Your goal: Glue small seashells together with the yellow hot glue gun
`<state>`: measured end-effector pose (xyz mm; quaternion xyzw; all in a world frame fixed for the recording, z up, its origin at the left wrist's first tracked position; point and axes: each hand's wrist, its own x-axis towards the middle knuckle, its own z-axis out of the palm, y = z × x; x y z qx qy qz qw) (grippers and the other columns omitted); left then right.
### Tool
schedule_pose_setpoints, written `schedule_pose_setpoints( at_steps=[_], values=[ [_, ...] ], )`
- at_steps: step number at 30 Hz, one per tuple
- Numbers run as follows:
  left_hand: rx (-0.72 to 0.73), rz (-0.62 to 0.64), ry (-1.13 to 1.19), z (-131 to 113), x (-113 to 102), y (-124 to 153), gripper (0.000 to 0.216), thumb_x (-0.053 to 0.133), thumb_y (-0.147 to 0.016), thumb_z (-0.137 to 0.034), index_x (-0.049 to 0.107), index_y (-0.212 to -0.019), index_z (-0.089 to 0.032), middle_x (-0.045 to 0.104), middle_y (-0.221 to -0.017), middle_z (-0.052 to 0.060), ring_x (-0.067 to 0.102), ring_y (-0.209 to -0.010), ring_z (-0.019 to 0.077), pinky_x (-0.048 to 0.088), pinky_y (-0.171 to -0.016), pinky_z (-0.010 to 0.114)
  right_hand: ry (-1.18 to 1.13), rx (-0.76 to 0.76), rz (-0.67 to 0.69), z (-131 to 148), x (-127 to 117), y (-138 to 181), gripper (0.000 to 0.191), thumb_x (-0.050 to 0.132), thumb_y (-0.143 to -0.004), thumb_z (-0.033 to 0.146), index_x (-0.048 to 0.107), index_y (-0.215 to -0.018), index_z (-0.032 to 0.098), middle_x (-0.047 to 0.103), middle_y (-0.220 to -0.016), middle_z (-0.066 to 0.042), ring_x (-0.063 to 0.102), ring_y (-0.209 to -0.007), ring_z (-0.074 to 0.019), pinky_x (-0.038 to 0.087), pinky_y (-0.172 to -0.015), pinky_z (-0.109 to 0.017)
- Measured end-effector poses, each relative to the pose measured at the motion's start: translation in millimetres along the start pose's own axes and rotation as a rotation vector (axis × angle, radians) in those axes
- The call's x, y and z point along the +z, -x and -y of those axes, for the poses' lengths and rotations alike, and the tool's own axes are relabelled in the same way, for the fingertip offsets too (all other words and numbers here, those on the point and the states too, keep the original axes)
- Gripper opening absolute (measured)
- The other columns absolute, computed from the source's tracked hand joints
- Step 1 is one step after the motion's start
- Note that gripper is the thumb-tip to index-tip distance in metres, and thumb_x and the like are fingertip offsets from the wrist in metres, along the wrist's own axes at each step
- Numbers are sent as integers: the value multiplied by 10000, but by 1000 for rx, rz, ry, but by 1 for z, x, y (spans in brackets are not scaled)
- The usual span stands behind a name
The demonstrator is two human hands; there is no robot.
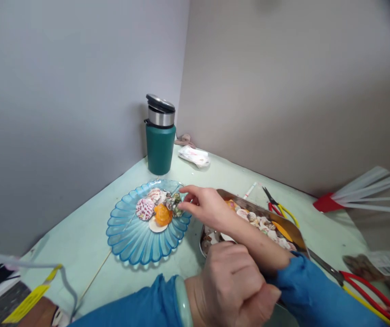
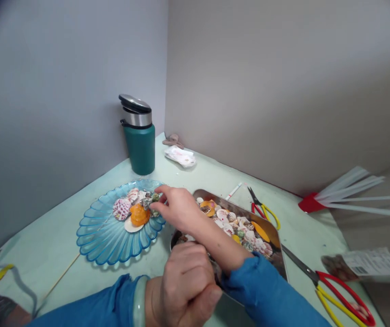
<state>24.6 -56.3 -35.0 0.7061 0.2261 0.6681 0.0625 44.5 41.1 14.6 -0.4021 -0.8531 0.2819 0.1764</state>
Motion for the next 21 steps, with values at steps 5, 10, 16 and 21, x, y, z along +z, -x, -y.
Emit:
schedule_pose_setpoints(
  at_steps=[5, 10, 16, 21],
  values=[
    [-14, 63, 3, 0, 0, 4, 330, 427, -885, -237, 407, -557, -202, 464, -467, -3, 394, -480, 121, 293, -492, 295, -60, 36, -137, -10, -19, 41, 202, 605, -867, 274, 697, -1025, 186, 735, -857, -37, 657, -760, -175, 481, -679, -268],
    [-50, 195, 12, -2, -3, 5, 310, 444, -864, -202, 419, -555, -202, 460, -490, -4, 392, -509, 127, 291, -516, 303, -37, 158, -358, -40, -36, 117, 185, 558, -903, 307, 685, -1008, 222, 730, -997, -42, 669, -899, -207, 508, -781, -312],
    [-594, 268, 118, 10, -13, -16, 253, 357, -950, -218, 536, -777, -177, 546, -616, -2, 504, -561, 119, 382, -534, 244, 363, 235, -387, -74, -35, 196, 197, 544, -907, 292, 649, -1032, 180, 685, -976, -91, 646, -892, -255, 506, -768, -384],
    [-966, 215, 126, 32, -16, -35, 187, 501, -891, -350, 557, -844, -178, 577, -714, -20, 529, -587, 110, 440, -578, 229, 380, 388, -314, -80, -30, 217, 190, 545, -912, 313, 623, -1056, 216, 632, -1093, -82, 643, -913, -253, 518, -755, -385]
  ],
)
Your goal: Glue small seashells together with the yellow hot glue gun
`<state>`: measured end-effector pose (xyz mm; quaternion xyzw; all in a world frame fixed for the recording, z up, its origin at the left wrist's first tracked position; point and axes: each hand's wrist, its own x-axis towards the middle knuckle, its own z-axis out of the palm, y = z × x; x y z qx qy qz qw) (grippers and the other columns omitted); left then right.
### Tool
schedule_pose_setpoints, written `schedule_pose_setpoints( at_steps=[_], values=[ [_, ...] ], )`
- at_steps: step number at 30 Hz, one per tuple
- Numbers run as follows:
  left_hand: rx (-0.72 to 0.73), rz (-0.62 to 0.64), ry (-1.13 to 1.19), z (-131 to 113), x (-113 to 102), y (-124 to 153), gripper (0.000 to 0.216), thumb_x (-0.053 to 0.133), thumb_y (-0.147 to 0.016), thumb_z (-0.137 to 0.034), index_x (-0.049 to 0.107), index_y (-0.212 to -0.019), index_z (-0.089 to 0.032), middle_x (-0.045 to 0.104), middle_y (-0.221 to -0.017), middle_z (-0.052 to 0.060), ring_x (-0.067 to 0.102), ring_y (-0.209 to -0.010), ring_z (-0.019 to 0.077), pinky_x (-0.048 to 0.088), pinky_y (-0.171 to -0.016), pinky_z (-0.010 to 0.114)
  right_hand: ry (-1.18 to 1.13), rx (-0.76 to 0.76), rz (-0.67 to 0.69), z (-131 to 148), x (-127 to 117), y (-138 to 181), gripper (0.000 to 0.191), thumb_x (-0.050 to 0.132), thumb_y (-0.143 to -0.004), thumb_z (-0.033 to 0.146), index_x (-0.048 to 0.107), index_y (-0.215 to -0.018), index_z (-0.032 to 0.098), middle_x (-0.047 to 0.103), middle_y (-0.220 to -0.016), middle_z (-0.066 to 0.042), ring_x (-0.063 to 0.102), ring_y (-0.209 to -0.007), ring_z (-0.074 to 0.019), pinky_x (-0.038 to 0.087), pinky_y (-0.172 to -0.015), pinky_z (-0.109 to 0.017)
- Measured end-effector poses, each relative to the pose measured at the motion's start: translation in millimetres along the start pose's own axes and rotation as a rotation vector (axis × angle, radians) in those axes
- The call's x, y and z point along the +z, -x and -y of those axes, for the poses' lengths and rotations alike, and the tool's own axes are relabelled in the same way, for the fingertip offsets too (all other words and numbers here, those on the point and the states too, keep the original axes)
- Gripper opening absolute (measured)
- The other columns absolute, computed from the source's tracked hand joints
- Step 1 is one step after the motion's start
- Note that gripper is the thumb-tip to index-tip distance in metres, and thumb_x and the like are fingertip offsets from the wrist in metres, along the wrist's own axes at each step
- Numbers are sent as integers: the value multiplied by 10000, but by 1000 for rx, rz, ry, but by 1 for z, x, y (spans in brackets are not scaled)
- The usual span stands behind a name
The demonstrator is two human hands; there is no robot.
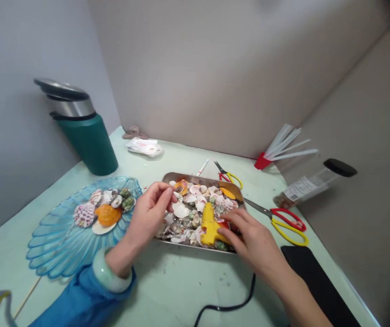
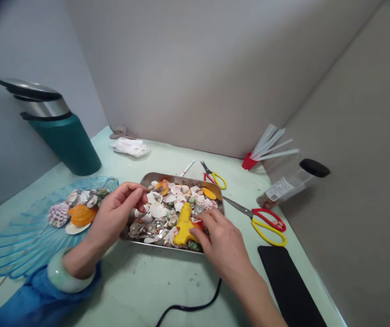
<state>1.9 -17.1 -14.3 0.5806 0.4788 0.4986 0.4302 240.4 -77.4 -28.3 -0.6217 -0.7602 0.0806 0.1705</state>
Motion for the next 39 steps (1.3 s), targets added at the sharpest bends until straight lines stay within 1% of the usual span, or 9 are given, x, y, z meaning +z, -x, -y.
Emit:
schedule_pose_setpoints(
  at_steps=[4, 6, 10, 14, 18, 20, 23, 29, 39],
  values=[
    [16, 84, -348, 5, -5, -13, 221, 504, -866, -374, 618, -884, -185, 614, -671, -9, 583, -620, 152, 440, -566, 249, -6, 82, -15, 1, -5, 7, 230, 607, -872, 374, 615, -1038, 215, 653, -1010, -72, 650, -814, -250, 517, -702, -395],
    [92, 147, -582, 9, -6, -18, 270, 420, -904, -366, 626, -877, -193, 664, -728, 7, 627, -688, 164, 465, -623, 260, -2, 50, 39, 2, -5, 10, 250, 649, -841, 366, 623, -1042, 219, 684, -980, -67, 648, -855, -277, 506, -740, -432],
    [144, 178, -746, 11, -3, -26, 260, 423, -895, -303, 651, -840, -191, 701, -760, 33, 631, -704, 185, 456, -651, 287, -103, 13, 106, 4, -1, 13, 261, 583, -884, 278, 605, -1132, 201, 696, -1070, -94, 636, -969, -295, 474, -837, -473],
    [195, 184, -903, 9, 1, -34, 189, 491, -844, -234, 673, -837, -182, 710, -793, 61, 623, -718, 202, 445, -672, 309, -511, 119, 36, 3, -2, 12, 260, 465, -942, 352, 590, -1133, 227, 663, -1109, -71, 613, -996, -246, 466, -854, -396],
    [270, 280, -1023, 9, 6, -38, 185, 502, -830, -172, 686, -839, -181, 694, -875, 80, 616, -827, 212, 457, -757, 318, -1101, 350, -19, -2, -3, 10, 367, 636, -828, 415, 560, -1136, 229, 628, -869, -19, 586, -738, -178, 469, -659, -298],
    [306, 347, -1070, 11, 10, -38, 205, 499, -835, -150, 700, -860, -187, 684, -914, 90, 601, -902, 228, 459, -795, 329, -1344, 373, -13, -3, -1, 9, 389, 707, -776, 390, 572, -1093, 209, 545, -742, 21, 498, -599, -130, 428, -579, -274],
    [339, 402, -1135, 16, 16, -38, 215, 500, -836, -133, 709, -824, -183, 668, -872, 104, 586, -916, 251, 459, -797, 350, -1552, 392, -32, 0, 2, 8, 399, 721, -780, 368, 574, -1110, 201, 465, -697, 52, 394, -529, -91, 387, -544, -267],
    [330, 394, -1165, 14, 15, -35, 244, 455, -879, -159, 697, -847, -173, 671, -885, 97, 619, -787, 223, 456, -689, 313, -1550, 373, -67, 3, 7, 9, 395, 735, -791, 342, 588, -1123, 186, 448, -672, 65, 372, -528, -76, 349, -529, -248],
    [343, 480, -1036, 9, 18, -34, 267, 468, -889, -172, 730, -932, -198, 726, -935, 63, 662, -844, 200, 473, -742, 275, -1504, 374, -86, 3, 8, 10, 396, 712, -809, 368, 576, -1140, 197, 454, -664, 67, 382, -533, -88, 352, -542, -259]
  ],
)
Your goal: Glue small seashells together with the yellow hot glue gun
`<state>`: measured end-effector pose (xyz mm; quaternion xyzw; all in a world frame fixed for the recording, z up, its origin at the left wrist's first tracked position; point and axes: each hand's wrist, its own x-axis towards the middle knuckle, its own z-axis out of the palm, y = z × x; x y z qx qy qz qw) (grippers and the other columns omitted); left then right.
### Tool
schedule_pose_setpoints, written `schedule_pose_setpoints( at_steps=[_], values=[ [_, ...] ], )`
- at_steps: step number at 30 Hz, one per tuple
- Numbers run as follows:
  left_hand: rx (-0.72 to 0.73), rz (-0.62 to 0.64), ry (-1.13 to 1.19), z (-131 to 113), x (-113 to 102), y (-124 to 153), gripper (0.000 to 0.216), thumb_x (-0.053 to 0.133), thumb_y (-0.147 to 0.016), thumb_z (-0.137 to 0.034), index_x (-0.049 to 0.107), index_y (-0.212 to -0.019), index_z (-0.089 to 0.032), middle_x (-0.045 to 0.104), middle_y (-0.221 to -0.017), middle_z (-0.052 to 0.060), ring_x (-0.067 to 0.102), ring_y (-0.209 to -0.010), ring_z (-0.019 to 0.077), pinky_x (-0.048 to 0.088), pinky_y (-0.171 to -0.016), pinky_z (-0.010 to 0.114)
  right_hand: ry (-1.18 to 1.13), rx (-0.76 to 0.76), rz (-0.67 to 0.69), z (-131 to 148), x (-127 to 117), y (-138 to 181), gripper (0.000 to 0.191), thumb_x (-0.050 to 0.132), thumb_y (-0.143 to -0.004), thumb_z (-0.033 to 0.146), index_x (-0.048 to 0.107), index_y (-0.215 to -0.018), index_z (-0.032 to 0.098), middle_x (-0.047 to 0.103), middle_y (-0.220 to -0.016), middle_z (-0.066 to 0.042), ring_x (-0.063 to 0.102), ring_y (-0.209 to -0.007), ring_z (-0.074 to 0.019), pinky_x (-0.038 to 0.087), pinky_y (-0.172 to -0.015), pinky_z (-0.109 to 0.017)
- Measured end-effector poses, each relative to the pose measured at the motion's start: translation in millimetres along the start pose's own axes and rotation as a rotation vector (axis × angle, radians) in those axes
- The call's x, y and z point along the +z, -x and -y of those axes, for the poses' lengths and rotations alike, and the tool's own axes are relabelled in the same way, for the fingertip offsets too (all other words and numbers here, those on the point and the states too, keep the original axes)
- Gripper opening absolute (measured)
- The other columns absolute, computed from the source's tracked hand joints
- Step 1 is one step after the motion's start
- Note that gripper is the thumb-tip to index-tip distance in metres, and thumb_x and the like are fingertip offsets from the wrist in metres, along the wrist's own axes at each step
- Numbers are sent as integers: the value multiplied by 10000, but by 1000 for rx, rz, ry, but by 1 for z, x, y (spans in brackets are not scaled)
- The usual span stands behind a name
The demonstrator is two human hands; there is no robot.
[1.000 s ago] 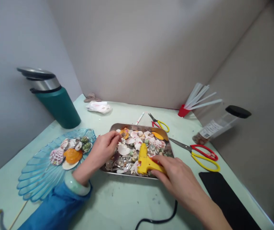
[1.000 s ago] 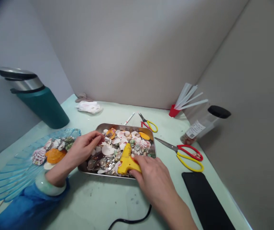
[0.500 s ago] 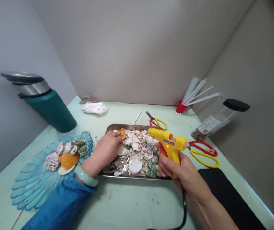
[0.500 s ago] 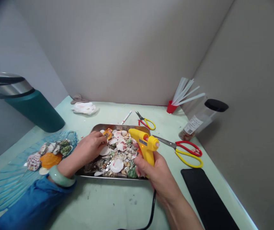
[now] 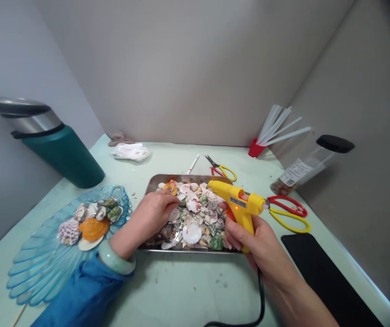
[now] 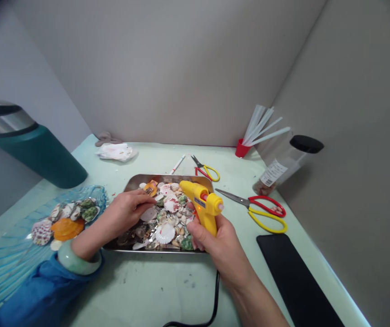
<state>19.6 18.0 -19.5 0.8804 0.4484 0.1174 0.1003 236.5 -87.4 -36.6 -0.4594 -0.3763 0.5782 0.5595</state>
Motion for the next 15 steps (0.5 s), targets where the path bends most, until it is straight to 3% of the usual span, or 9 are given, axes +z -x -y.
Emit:
schedule_pose_setpoints(
  at_steps=[5, 12, 15],
  values=[
    [-20, 39, -27, 4, -3, 5, 210, 530, -841, -168, 731, -855, -225, 722, -870, 59, 665, -814, 219, 477, -731, 294, 15, 14, 7, 1, 1, 1, 377, 705, -806, 379, 576, -1119, 212, 446, -675, 65, 379, -539, -96, 366, -557, -270],
    [-79, 108, -196, 3, 0, 6, 216, 499, -864, -185, 693, -950, -224, 665, -973, 88, 652, -888, 248, 488, -734, 329, 67, 28, -11, -3, -2, 2, 428, 701, -814, 402, 551, -1156, 194, 472, -677, 52, 401, -567, -104, 343, -551, -267],
    [-74, 129, -198, 2, 1, 5, 213, 486, -876, -172, 686, -941, -207, 655, -976, 91, 643, -928, 247, 484, -766, 330, 120, 26, -13, -7, -4, 2, 353, 691, -826, 406, 571, -1077, 189, 458, -651, 58, 403, -574, -105, 340, -557, -268]
  ],
)
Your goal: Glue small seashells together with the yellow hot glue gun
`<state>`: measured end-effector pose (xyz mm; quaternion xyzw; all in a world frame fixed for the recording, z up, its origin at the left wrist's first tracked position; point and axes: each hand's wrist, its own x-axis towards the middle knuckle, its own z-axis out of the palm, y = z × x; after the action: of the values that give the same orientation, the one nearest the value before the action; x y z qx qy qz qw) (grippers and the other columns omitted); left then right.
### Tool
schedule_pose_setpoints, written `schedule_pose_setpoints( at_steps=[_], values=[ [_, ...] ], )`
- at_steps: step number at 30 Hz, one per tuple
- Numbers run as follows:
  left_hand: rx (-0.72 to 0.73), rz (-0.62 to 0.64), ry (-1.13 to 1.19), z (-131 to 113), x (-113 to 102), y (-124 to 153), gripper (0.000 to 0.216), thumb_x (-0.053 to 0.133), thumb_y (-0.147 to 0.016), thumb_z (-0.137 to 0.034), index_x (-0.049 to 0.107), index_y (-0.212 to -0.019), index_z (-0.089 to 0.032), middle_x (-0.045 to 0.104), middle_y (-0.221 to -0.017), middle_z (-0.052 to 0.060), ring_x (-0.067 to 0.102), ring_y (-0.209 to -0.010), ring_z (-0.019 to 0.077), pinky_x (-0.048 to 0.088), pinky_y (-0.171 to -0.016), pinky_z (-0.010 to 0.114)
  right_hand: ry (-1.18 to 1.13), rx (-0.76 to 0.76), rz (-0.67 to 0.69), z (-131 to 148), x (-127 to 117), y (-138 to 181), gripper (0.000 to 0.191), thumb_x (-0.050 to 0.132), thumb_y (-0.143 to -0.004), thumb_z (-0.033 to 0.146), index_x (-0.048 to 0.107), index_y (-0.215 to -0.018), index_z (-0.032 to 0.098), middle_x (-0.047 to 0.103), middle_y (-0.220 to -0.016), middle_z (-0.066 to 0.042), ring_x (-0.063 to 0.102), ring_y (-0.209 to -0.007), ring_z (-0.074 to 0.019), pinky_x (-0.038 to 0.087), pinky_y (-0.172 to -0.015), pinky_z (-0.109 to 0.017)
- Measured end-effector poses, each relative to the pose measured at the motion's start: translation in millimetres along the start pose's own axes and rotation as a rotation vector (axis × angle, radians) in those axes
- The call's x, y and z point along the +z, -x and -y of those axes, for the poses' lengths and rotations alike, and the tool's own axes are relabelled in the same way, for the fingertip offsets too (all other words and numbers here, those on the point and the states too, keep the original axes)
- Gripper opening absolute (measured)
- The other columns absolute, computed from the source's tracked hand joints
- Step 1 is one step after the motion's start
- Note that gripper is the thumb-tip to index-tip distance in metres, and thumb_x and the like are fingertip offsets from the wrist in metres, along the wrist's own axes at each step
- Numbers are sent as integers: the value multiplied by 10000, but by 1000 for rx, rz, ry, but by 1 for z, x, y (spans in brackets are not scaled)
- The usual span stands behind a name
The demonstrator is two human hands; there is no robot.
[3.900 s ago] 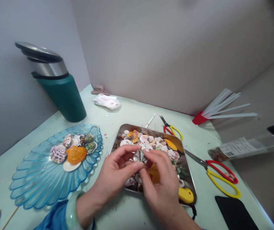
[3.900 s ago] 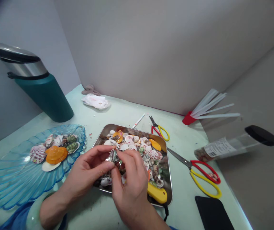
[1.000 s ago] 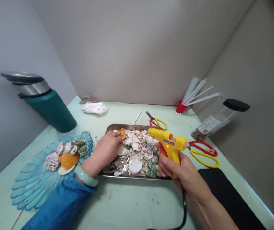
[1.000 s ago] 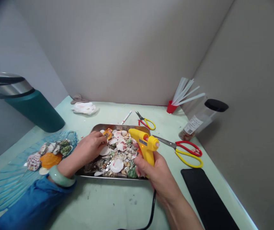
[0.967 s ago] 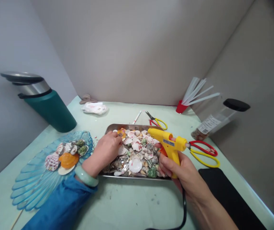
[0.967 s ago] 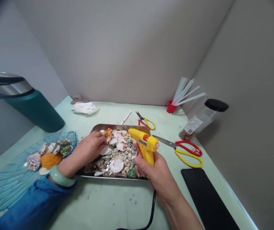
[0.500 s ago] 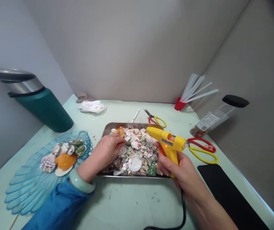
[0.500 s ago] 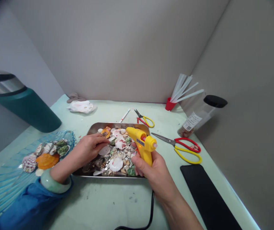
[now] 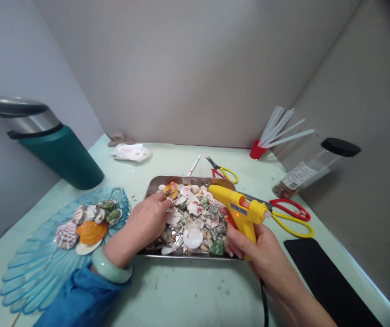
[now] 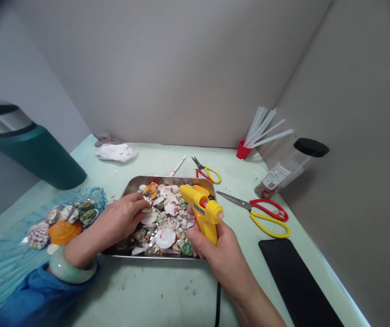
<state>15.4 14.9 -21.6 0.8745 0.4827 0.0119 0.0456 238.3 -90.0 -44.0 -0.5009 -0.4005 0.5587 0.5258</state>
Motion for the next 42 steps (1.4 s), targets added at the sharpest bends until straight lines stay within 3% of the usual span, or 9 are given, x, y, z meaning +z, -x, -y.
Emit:
schedule_pose_setpoints(
  at_steps=[4, 10, 15, 21, 27, 33, 37, 40, 42],
  values=[
    [45, 6, 66, -3, -2, -2, 215, 486, -909, -249, 684, -853, -188, 654, -923, 81, 641, -887, 227, 481, -779, 319, 58, 1, -15, -3, -2, -2, 273, 689, -823, 423, 574, -847, 177, 471, -654, 45, 411, -581, -107, 343, -558, -273],
    [74, -90, -29, -18, -6, -6, 206, 479, -911, -259, 668, -894, -178, 649, -950, 98, 618, -908, 249, 487, -762, 344, 80, -5, -23, 0, 1, -1, 310, 684, -809, 446, 576, -961, 198, 477, -646, 45, 411, -564, -118, 349, -547, -280],
    [81, -75, -93, -22, -4, -17, 195, 499, -864, -170, 621, -1016, -165, 611, -1079, 140, 595, -1005, 276, 491, -793, 368, 178, -9, -58, 5, 4, 0, 299, 686, -784, 456, 559, -847, 193, 494, -611, 38, 431, -556, -129, 354, -536, -280],
    [49, -29, -74, -18, 4, -25, 222, 521, -806, -107, 608, -1003, -160, 648, -1011, 144, 650, -877, 263, 501, -714, 356, 220, -22, -45, 10, 7, 1, 308, 696, -757, 457, 543, -761, 190, 507, -601, 29, 442, -547, -129, 362, -522, -276],
    [-16, -81, 39, -12, 0, -19, 190, 499, -825, -121, 624, -957, -176, 707, -869, 105, 669, -813, 246, 478, -686, 311, 237, -24, -52, 10, 8, 1, 367, 688, -764, 475, 576, -930, 167, 502, -603, 39, 451, -562, -138, 358, -531, -278],
    [-62, -185, 296, -12, -15, 1, 326, 327, -947, -261, 608, -1103, -210, 687, -711, 29, 672, -683, 181, 478, -618, 256, 245, -38, -59, 4, 6, 0, 386, 675, -782, 478, 572, -955, 150, 492, -618, 40, 418, -555, -121, 344, -519, -268],
    [-187, 28, 1000, -13, -13, 16, 381, 367, -924, -328, 529, -1231, -171, 582, -513, -36, 595, -466, 167, 473, -489, 257, 260, -39, -79, 3, 7, -1, 402, 681, -774, 486, 577, -961, 146, 479, -616, 40, 409, -554, -119, 341, -508, -263],
    [-178, -63, 807, -7, -7, 18, 355, 416, -892, -264, 574, -1196, -171, 619, -603, -5, 602, -501, 177, 476, -513, 281, 256, -38, -75, 6, 11, -3, 458, 673, -774, 483, 570, -1065, 144, 477, -620, 44, 414, -548, -121, 350, -505, -259],
    [-131, -206, 492, -1, -4, 16, 312, 436, -867, -189, 641, -1099, -157, 701, -815, 82, 672, -759, 237, 505, -720, 355, 260, -19, -94, 9, 13, -6, 456, 672, -768, 484, 568, -1054, 144, 480, -614, 45, 416, -538, -118, 359, -500, -257]
  ],
)
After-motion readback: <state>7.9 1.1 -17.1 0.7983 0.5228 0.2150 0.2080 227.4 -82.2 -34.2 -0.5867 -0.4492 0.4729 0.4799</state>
